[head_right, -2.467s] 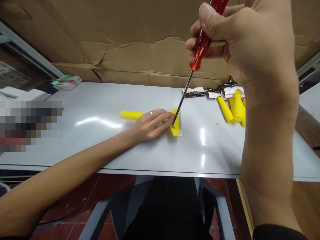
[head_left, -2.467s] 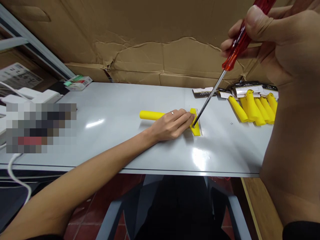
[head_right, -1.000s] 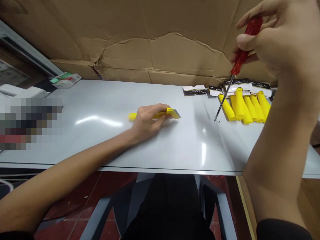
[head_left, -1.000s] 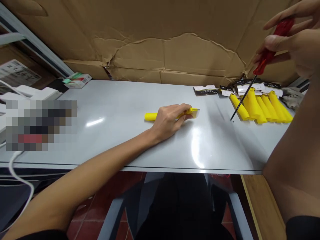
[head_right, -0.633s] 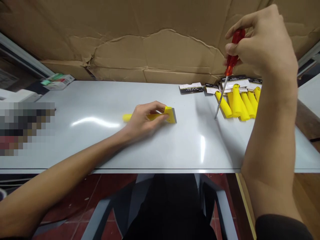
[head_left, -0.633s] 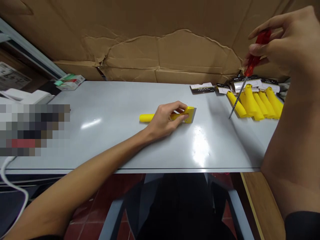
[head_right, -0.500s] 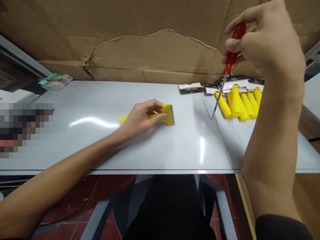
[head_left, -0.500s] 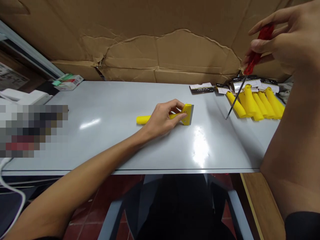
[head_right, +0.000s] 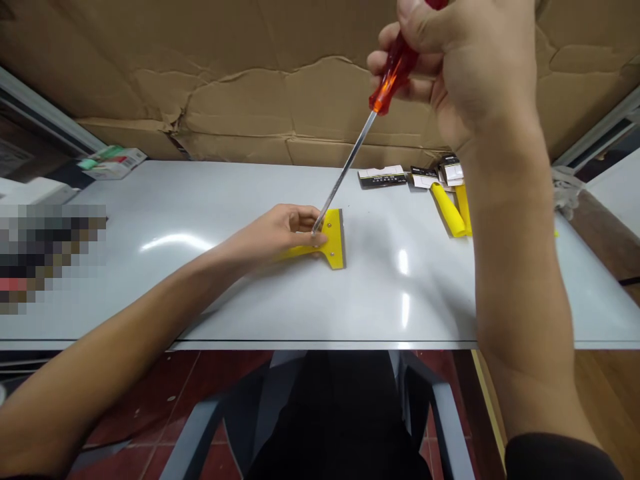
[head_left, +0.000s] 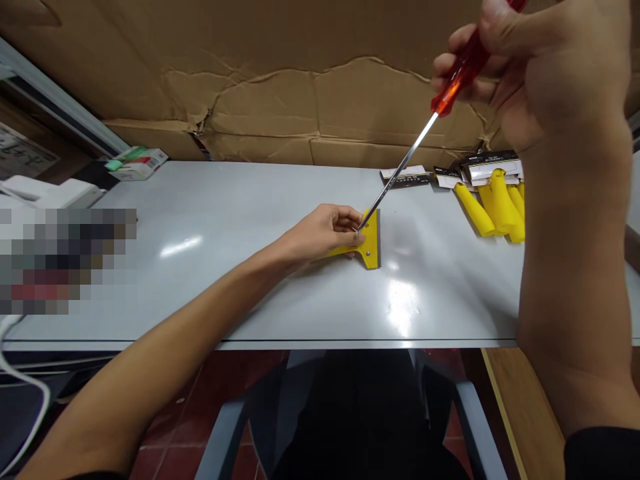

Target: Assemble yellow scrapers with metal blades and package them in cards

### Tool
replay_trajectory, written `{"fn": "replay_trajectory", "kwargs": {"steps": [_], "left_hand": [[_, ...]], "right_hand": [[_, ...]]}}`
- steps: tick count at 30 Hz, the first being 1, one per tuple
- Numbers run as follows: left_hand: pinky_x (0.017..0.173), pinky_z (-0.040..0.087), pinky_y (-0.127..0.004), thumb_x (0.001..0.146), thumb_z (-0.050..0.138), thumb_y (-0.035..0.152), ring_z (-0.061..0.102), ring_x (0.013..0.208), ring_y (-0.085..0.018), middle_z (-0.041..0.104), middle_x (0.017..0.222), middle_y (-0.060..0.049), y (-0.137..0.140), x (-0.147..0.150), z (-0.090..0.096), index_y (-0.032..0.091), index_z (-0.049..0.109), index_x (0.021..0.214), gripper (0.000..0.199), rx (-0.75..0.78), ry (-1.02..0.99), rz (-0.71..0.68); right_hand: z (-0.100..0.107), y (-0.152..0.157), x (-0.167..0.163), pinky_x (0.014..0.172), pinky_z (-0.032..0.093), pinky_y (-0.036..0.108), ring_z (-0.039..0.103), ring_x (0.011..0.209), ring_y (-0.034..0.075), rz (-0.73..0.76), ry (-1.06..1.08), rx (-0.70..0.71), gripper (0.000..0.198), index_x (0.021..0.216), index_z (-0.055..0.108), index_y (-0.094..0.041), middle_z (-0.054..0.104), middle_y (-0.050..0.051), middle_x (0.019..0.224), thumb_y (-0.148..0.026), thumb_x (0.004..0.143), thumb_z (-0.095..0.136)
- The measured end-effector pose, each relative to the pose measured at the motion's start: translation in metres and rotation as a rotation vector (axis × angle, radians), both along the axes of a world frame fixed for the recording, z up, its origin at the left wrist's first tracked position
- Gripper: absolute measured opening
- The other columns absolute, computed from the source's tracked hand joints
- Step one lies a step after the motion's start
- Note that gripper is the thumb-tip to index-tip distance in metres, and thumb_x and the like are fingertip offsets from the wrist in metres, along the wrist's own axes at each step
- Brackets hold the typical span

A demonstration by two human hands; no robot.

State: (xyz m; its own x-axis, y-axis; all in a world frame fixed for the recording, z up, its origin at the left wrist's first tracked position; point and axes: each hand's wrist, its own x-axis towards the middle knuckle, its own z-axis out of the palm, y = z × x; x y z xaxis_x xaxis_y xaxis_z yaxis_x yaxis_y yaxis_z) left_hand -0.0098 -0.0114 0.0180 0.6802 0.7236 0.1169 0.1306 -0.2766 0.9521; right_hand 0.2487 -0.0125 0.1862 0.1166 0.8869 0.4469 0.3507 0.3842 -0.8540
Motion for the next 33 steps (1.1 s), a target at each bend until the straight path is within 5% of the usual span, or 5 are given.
{"fn": "replay_trajectory", "kwargs": {"steps": [4, 15, 24, 33], "left_hand": [[0.078, 0.073, -0.039, 0.089, 0.079, 0.016, 0.082, 0.096, -0.025, 0.084, 0.107, -0.014, 0.000, -0.001, 0.002, 0.015, 0.078, 0.112, 0.023, -0.075, 0.024, 0.006], [0.089, 0.066, -0.038, 0.078, 0.093, 0.033, 0.076, 0.099, -0.022, 0.081, 0.108, -0.010, -0.018, 0.011, 0.029, 0.015, 0.079, 0.108, 0.037, -0.311, 0.121, 0.181], [0.082, 0.068, -0.039, 0.081, 0.091, 0.040, 0.077, 0.093, -0.022, 0.080, 0.102, -0.009, -0.017, 0.011, 0.023, 0.017, 0.077, 0.102, 0.033, -0.265, 0.121, 0.188], [0.079, 0.067, -0.037, 0.082, 0.094, 0.035, 0.078, 0.091, -0.021, 0.080, 0.100, -0.009, -0.020, 0.012, 0.028, 0.016, 0.079, 0.099, 0.030, -0.373, 0.073, 0.198]], "right_hand": [[-0.008, 0.008, 0.003, 0.088, 0.076, 0.044, 0.072, 0.080, 0.010, 0.210, 0.128, 0.138, 0.019, 0.092, 0.067, -0.017, 0.051, 0.000, 0.085, 0.001, 0.093, 0.061], [-0.022, 0.036, 0.017, 0.065, 0.074, 0.041, 0.077, 0.075, 0.020, 0.176, 0.324, 0.125, 0.020, 0.092, 0.074, -0.013, 0.062, 0.002, 0.079, 0.002, 0.085, 0.063], [-0.024, 0.034, 0.015, 0.063, 0.072, 0.042, 0.077, 0.073, 0.022, 0.171, 0.349, 0.095, 0.022, 0.096, 0.071, -0.013, 0.065, 0.002, 0.078, 0.002, 0.086, 0.059], [-0.027, 0.041, 0.023, 0.070, 0.075, 0.047, 0.076, 0.073, 0.020, 0.205, 0.370, 0.145, 0.023, 0.092, 0.074, -0.013, 0.062, 0.001, 0.077, 0.003, 0.081, 0.063]]}}
